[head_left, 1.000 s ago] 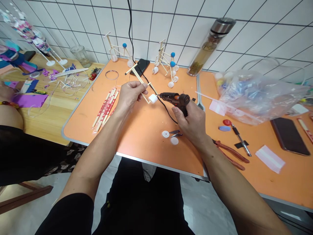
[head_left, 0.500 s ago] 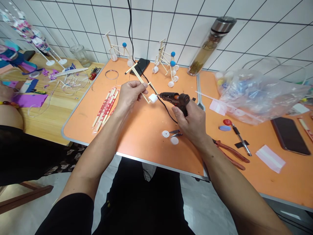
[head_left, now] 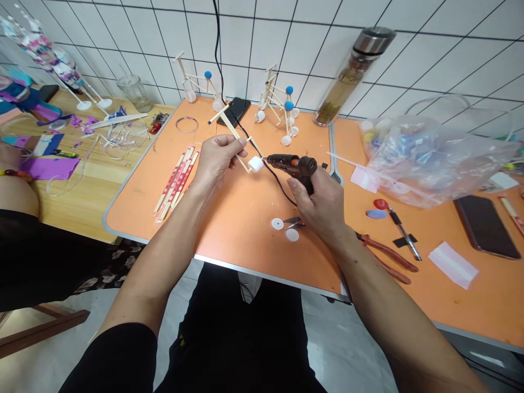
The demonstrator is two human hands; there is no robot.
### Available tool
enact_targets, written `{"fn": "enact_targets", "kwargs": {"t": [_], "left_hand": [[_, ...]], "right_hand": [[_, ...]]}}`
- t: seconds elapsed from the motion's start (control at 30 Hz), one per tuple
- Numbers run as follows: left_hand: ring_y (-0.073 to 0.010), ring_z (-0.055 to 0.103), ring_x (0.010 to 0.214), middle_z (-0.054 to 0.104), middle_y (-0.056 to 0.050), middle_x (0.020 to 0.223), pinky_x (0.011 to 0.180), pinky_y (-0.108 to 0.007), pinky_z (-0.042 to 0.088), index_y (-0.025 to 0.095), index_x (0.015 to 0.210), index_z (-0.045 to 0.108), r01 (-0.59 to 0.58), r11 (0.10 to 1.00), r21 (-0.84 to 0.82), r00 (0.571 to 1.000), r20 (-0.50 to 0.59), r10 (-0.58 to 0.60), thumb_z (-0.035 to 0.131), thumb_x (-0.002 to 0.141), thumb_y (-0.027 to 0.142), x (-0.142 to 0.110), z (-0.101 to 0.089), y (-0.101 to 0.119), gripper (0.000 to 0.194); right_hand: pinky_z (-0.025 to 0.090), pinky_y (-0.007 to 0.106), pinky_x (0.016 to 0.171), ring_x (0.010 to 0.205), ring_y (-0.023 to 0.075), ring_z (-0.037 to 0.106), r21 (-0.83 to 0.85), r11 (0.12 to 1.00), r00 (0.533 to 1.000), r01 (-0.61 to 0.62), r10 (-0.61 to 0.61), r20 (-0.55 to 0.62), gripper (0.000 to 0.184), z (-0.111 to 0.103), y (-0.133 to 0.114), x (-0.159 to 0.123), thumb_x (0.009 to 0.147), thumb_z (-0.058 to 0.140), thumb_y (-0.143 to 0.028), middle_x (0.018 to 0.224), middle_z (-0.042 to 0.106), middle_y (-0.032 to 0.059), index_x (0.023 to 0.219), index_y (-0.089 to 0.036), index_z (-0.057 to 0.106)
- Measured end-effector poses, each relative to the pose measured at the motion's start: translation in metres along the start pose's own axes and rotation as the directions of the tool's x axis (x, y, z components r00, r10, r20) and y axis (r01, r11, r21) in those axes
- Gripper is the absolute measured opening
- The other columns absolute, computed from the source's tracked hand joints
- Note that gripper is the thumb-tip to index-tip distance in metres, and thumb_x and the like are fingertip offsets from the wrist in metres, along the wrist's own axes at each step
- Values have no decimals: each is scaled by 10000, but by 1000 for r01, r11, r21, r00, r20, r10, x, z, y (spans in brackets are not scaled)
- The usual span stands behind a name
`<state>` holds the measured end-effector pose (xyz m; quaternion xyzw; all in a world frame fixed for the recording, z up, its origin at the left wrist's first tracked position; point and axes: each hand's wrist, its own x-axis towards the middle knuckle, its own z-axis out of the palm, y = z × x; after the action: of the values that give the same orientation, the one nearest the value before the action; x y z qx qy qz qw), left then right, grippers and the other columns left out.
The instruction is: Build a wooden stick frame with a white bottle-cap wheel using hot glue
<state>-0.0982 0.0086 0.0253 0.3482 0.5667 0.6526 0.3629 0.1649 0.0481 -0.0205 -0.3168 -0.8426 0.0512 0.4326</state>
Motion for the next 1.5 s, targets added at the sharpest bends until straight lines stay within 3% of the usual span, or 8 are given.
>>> {"fn": "enact_targets", "kwargs": {"t": [0.83,1.13,1.33,1.5], "left_hand": [[-46,472,472,738,7,670,494,-196,390,199,650,621,42,999,-16,999,-25,-42,857,956,186,0,1,5,386],[-42,468,485,732,11,671,494,-187,392,200,657,617,32,999,-22,997,-64,-33,842,977,178,2,-2,7,391],[-39,485,486,755,8,700,505,-190,409,194,689,641,19,1000,-10,998,-56,-20,847,983,207,3,-4,3,359],[-34,483,472,734,13,683,496,-185,393,190,685,645,20,999,-29,999,-38,-21,842,988,189,2,-2,3,361]], "right_hand": [[607,452,793,981,331,810,-15,1000,1000,-24,24,12,524,1,2,1,1188,474,-690,1057,845,102,1308,-263,752],[599,424,732,797,275,749,112,990,996,-86,83,25,537,-12,-2,1,1158,554,-704,982,835,81,1341,-249,772],[568,371,675,740,234,719,199,980,994,-14,-8,111,485,-12,-16,1,1163,580,-672,895,792,55,1218,-243,799],[603,395,741,850,275,778,147,989,992,28,-46,117,520,-7,-18,-1,1190,524,-667,969,813,85,1272,-229,791]]}}
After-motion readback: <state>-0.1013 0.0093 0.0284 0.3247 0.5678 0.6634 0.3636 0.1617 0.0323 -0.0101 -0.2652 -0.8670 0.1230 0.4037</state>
